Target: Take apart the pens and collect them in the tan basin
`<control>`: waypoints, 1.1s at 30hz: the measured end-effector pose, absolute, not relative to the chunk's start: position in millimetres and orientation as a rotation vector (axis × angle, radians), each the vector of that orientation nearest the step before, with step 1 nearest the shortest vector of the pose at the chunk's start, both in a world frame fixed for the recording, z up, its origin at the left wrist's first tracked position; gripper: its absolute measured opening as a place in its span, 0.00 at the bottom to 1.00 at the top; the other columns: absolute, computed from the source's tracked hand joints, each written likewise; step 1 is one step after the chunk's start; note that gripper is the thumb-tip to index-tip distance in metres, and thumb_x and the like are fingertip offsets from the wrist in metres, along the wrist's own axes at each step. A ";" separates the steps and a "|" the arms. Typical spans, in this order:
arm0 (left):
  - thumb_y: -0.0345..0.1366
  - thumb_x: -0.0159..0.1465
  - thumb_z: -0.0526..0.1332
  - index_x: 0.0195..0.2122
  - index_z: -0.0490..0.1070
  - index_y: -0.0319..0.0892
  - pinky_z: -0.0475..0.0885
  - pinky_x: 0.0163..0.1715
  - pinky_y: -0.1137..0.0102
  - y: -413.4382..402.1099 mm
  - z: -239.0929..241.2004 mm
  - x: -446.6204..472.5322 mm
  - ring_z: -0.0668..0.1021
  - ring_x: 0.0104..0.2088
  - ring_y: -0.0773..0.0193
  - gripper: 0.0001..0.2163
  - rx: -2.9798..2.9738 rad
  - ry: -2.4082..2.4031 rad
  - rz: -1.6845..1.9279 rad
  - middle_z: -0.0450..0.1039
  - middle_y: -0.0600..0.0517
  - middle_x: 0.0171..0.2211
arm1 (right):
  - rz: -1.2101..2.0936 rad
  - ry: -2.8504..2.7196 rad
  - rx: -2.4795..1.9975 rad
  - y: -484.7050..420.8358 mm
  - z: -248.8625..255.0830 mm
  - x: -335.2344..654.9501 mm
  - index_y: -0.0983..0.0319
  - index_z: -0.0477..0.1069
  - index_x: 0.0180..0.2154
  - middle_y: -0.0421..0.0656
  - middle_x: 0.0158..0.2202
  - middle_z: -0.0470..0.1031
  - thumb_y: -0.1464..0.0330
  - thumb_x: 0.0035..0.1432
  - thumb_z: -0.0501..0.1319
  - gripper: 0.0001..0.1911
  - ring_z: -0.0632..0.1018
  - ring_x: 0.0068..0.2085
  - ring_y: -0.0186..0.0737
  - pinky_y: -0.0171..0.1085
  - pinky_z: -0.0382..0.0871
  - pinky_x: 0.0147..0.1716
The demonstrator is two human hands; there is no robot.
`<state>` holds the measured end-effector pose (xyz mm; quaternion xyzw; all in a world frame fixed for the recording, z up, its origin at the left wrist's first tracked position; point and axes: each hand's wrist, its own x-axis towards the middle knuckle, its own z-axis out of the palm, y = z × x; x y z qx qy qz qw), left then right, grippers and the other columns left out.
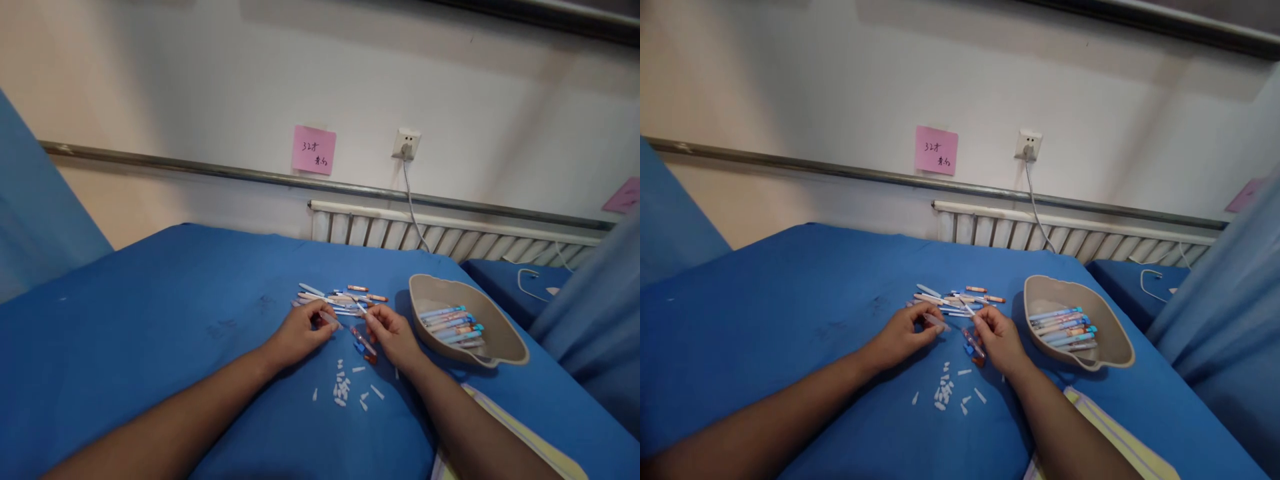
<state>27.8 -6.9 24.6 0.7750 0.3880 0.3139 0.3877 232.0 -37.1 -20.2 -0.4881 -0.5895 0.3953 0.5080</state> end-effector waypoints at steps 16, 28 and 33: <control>0.41 0.56 0.62 0.28 0.70 0.38 0.61 0.25 0.75 -6.0 18.9 29.0 0.66 0.23 0.69 0.10 1.789 0.866 0.781 0.66 0.56 0.22 | 0.987 -1.417 -1.202 -41.3 -17.1 230.2 0.61 0.64 0.29 0.35 0.18 0.64 0.52 0.54 0.57 0.18 0.65 0.19 0.31 0.31 0.60 0.20; 0.43 0.55 0.62 0.28 0.70 0.38 0.65 0.28 0.73 0.1 15.2 28.6 0.70 0.26 0.66 0.11 1.723 0.900 0.875 0.70 0.54 0.25 | 0.999 -1.449 -1.200 -41.9 -18.6 229.6 0.61 0.64 0.29 0.35 0.19 0.63 0.53 0.54 0.56 0.17 0.64 0.20 0.30 0.30 0.59 0.19; 0.44 0.54 0.63 0.27 0.69 0.38 0.63 0.25 0.75 4.9 15.1 27.2 0.67 0.24 0.69 0.13 1.542 0.914 0.996 0.66 0.56 0.22 | 1.018 -1.463 -1.180 -41.8 -21.6 228.1 0.61 0.64 0.29 0.34 0.18 0.63 0.53 0.54 0.56 0.17 0.64 0.19 0.30 0.30 0.58 0.19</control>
